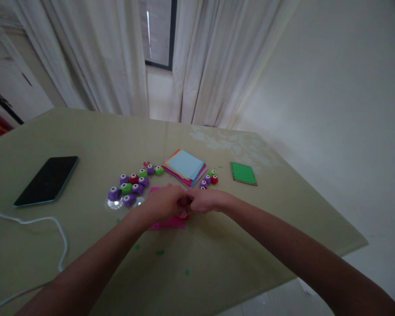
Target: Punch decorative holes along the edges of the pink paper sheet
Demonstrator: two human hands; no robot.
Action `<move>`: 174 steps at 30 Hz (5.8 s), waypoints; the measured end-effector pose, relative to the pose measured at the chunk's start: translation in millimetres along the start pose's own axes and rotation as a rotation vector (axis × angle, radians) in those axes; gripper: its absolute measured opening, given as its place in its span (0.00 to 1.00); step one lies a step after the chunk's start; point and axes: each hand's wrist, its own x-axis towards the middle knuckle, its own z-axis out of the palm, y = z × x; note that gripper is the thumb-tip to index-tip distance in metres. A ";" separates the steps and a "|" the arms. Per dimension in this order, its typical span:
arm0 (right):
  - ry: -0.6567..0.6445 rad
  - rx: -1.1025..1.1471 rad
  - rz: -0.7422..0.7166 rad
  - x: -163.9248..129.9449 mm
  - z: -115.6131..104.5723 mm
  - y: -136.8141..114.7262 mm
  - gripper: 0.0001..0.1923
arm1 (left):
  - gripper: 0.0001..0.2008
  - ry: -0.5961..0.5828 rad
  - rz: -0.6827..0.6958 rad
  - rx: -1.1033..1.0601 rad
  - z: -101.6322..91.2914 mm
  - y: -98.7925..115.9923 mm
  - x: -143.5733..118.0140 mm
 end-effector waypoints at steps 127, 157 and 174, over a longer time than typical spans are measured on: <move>0.720 -0.012 -0.433 -40.7 38.4 39.5 0.11 | 0.29 0.413 0.232 0.312 46.7 -71.6 -72.1; 0.549 -0.262 -0.322 -44.2 46.5 28.9 0.10 | 0.29 0.406 0.191 0.335 42.3 -64.2 -76.5; 0.756 -0.048 -0.387 -34.4 58.9 26.5 0.05 | 0.29 0.417 0.184 0.325 44.4 -64.0 -76.6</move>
